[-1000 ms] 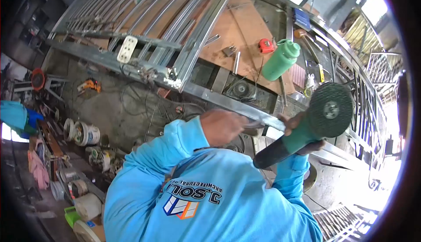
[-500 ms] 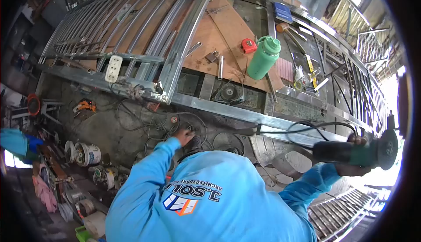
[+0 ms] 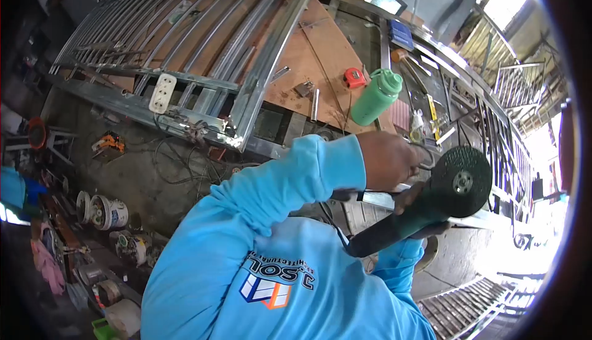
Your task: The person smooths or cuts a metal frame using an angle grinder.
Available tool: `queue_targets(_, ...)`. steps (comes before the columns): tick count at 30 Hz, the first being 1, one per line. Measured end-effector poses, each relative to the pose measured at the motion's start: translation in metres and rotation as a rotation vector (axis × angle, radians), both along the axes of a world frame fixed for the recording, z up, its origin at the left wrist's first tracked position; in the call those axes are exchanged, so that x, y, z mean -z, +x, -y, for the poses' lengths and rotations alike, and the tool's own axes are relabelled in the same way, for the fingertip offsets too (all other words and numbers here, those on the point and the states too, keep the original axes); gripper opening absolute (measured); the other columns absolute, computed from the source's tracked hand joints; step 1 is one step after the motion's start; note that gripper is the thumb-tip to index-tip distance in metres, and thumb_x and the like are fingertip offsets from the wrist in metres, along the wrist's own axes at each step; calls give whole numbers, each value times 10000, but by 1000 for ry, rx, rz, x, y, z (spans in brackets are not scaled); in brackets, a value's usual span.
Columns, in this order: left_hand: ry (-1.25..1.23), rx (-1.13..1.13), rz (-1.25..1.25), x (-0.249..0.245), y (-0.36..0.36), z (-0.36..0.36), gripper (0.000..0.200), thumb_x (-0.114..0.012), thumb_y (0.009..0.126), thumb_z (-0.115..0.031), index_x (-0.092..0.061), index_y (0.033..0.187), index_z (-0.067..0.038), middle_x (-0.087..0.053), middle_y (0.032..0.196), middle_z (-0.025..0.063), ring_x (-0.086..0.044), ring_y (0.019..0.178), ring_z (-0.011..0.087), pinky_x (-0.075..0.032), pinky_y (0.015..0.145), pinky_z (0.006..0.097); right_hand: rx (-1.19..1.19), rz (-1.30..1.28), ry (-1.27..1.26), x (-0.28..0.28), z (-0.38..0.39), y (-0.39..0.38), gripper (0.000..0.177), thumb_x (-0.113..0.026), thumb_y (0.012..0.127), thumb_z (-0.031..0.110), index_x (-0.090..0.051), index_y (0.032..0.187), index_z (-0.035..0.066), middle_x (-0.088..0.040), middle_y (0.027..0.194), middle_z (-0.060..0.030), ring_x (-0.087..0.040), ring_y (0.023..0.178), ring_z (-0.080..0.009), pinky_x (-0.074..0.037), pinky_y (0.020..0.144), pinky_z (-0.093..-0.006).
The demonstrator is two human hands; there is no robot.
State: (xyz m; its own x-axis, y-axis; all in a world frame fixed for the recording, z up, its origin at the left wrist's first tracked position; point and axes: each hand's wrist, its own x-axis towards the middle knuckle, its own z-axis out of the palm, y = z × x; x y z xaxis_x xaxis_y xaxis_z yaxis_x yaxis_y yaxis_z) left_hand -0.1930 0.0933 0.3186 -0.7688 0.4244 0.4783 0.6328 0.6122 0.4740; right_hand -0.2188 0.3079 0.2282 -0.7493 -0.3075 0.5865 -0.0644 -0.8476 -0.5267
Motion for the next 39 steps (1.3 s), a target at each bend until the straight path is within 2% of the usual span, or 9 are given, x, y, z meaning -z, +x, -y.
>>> queue_targets(3, 47, -58, 171, 11, 13, 8, 231, -565, 926, -262, -587, 1018, -52, -638, 753, 220, -643, 720, 411, -509, 641, 508, -25, -10, 70, -10, 5, 11, 1034, -576, 739, 799, -380, 1270, -66, -554, 894, -207, -605, 582, -279, -583, 677, -464)
queue_targets(8, -106, -149, 345, 20, 69, 23, 188, -540, 935, -247, -560, 954, -61, -636, 721, 205, -644, 684, 422, -503, 615, 517, 45, 94, 116, -12, 6, 2, 1087, -565, 710, 832, -366, 1315, -49, -547, 897, -151, -611, 627, -264, -387, 993, -662)
queue_targets(10, 16, -103, 407, 44, 70, 23, 237, -555, 933, -295, -602, 981, -68, -660, 764, 193, -659, 705, 389, -502, 671, 518, 48, 132, 41, -15, 12, 3, 1091, -529, 739, 828, -342, 1362, -47, -555, 909, -150, -604, 642, -255, -417, 957, -630)
queue_targets(18, 570, -391, 832, 321, 215, 103, 297, -626, 885, -304, -635, 1092, -90, -681, 996, 197, -651, 924, 388, -504, 798, 469, 329, -142, 157, -55, -87, -47, 733, -492, 909, 548, -408, 1405, 15, -569, 1192, -259, -624, 984, -372, -494, 886, -573)
queue_targets(20, 100, -618, 1120, 328, 272, 122, 304, -608, 872, -254, -620, 1137, -106, -684, 1048, 187, -645, 969, 397, -510, 844, 470, 467, -147, 219, -89, -134, -69, 686, -503, 917, 504, -430, 1389, 12, -576, 1198, -254, -626, 996, -369, -517, 862, -559)
queue_targets(26, -239, -849, 1013, 375, 400, 160, 333, -578, 864, -283, -618, 1176, -175, -674, 1137, 119, -610, 1089, 346, -480, 925, 459, 761, -104, 312, -121, -187, -97, 727, -535, 888, 538, -432, 1384, 16, -578, 1184, -237, -618, 999, -357, -481, 907, -587)
queue_targets(32, -603, -1249, 1295, 320, 440, 225, 403, -543, 858, -302, -648, 1228, -181, -600, 1269, 162, -557, 1172, 374, -431, 988, 506, 802, -10, 350, -101, -174, -86, 769, -567, 859, 572, -435, 1378, 21, -581, 1169, -220, -610, 1002, -345, -445, 953, -615)
queue_targets(36, -790, -1855, 996, 291, 472, 255, 463, -441, 928, -480, -662, 1145, -135, -574, 1275, 192, -558, 1162, 387, -454, 943, 512, 742, 56, 376, -81, -171, -89, 797, -588, 840, 595, -436, 1374, 24, -582, 1159, -209, -605, 1004, -336, -421, 983, -633)
queue_targets(39, -436, -2065, 938, 225, 433, 319, 530, -359, 984, -516, -644, 1104, -86, -651, 1120, 186, -641, 971, 375, -504, 825, 480, 646, 131, 409, -53, -155, -85, 818, -604, 825, 612, -438, 1371, 26, -583, 1152, -201, -601, 1005, -330, -403, 1005, -647)
